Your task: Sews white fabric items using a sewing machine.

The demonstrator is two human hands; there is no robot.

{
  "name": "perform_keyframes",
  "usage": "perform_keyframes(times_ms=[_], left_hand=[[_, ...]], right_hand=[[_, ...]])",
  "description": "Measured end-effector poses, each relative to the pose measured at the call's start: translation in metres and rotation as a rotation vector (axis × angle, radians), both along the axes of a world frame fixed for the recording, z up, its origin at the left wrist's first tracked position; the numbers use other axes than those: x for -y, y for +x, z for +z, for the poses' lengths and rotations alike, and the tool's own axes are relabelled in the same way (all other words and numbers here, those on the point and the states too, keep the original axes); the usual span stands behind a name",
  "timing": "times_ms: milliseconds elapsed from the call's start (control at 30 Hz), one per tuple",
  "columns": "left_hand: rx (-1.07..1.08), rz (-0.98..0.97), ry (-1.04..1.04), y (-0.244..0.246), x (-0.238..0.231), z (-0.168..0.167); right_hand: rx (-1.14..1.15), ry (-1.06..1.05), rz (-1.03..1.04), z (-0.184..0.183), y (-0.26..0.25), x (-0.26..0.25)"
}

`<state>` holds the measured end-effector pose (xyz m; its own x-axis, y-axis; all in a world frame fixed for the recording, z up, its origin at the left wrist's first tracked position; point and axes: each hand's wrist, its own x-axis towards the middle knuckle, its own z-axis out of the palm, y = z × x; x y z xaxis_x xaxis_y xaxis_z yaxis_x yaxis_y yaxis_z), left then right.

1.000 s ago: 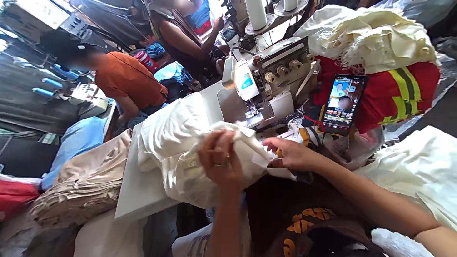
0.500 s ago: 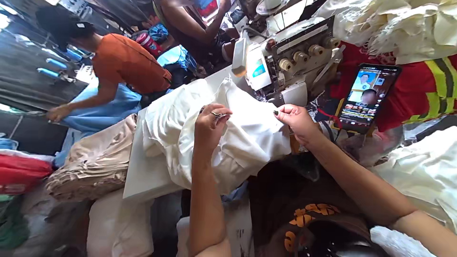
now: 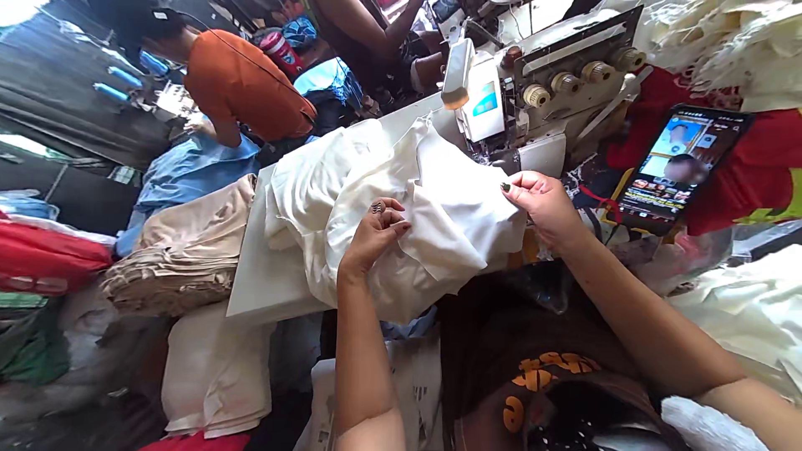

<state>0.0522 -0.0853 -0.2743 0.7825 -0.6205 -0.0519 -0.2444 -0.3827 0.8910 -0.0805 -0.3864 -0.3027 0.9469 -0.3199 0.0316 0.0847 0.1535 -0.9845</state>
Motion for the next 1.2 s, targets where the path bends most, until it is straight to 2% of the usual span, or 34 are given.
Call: perform_keyframes(times_ms=[67,167,233,300,433,633,700,867,1000,1200], left_hand=[[0.063,-0.072,-0.043,-0.014,0.016,0.020],[0.170,-0.276,-0.121,-0.035,0.046,0.049],[0.230,-0.374,-0.165,-0.043,0.069,0.058],[0.269,-0.384,-0.139,-0.047,0.090,0.055],[0.496,-0.195,0.065,-0.056,0.124,0.039],[0.763,0.088,0.048,-0.051,0.153,0.007],[0.709,0.110,0.020,-0.046,0.155,0.004],[0.360,0.101,-0.093,-0.018,0.148,0.006],[0.276,0.025,-0.162,-0.003,0.148,0.012],[0.232,-0.026,-0.160,0.001,0.148,0.016]], right_hand=[[0.062,-0.042,0.024,-0.002,-0.001,0.002],[0.202,-0.111,0.024,-0.008,-0.002,0.002],[0.229,-0.151,0.047,-0.009,-0.004,0.003],[0.184,-0.187,0.083,-0.006,-0.007,0.004],[0.036,-0.229,0.118,-0.005,-0.013,0.011],[-0.042,-0.272,0.192,-0.011,-0.016,0.015],[-0.073,-0.195,0.229,-0.016,-0.020,0.016],[-0.230,0.135,0.332,-0.027,-0.040,0.022],[-0.256,0.296,0.372,-0.028,-0.052,0.025],[-0.292,0.376,0.363,-0.037,-0.062,0.025]])
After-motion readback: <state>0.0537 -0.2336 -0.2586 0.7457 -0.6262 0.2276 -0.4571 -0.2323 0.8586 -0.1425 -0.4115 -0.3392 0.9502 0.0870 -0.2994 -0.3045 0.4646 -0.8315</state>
